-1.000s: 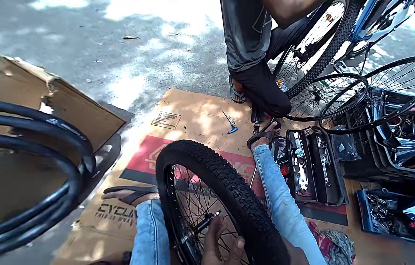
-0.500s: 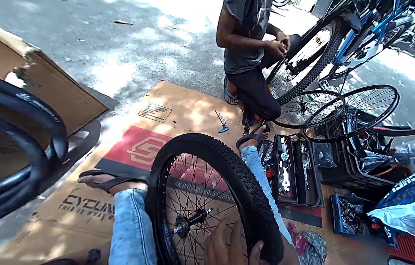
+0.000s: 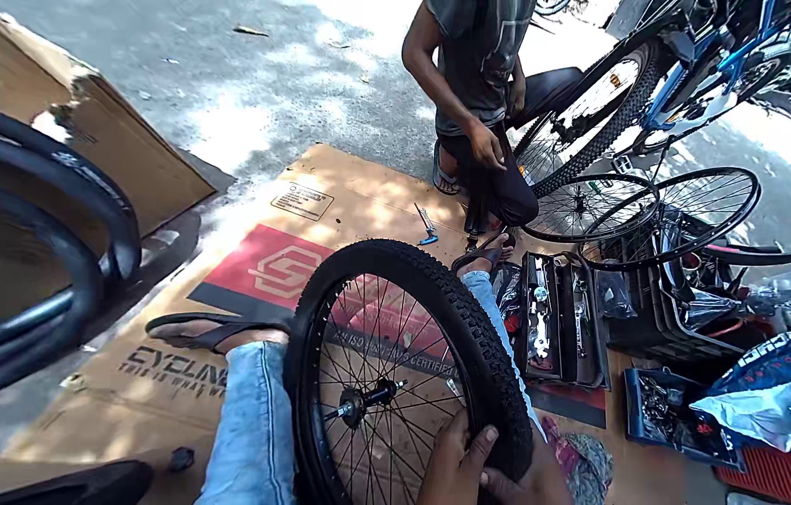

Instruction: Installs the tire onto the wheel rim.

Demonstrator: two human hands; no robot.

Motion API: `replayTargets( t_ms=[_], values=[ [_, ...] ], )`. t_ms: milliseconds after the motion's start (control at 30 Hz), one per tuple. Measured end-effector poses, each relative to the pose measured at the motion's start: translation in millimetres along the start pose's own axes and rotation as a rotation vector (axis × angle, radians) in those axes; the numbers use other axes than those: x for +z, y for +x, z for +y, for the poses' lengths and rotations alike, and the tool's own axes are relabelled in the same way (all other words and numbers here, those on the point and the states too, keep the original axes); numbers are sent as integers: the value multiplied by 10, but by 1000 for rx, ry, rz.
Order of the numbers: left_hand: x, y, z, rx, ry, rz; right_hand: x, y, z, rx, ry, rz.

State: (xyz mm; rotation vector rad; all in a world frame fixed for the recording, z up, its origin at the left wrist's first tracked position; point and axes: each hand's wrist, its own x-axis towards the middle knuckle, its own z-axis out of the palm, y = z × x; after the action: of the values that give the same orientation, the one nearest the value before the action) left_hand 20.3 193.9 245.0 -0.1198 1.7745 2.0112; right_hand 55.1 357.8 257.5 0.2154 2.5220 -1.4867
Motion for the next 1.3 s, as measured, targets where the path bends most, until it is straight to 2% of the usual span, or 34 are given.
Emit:
replayTargets(
  t_ms=[67,133,200,267,333,400,500,567,733,833,1033,1300],
  values=[
    [60,-5,34,-44,49,89,-173,-38,-137,6,-130,-103],
    [33,-36,89,-86,99,124,-315,-91,-335,-67,-136,-158],
    [17,-78,116,-117,179,139,-386,19,-609,-135,-122,-89],
    [41,-99,89,-85,281,163,-330,360,-929,-97,-336,10],
    [47,-82,57,-81,339,159,-164,823,-1139,-19,-536,-18],
    [32,-84,93,-126,371,157,-25,1159,-1229,77,-540,-48],
    [35,-64,172,-122,445,170,5,1343,-1390,215,-528,-60],
    [87,-38,166,-140,484,166,-31,1470,-1370,256,-545,-56],
    [167,135,88,-152,563,103,-130,1694,-877,224,-510,63],
    [167,169,116,-211,589,75,-99,1765,-803,278,-513,104],
    [198,222,137,-177,617,160,-59,2092,-1083,353,-604,-13],
    [222,337,98,-258,636,149,-15,2433,-863,477,-539,-76]
  ],
)
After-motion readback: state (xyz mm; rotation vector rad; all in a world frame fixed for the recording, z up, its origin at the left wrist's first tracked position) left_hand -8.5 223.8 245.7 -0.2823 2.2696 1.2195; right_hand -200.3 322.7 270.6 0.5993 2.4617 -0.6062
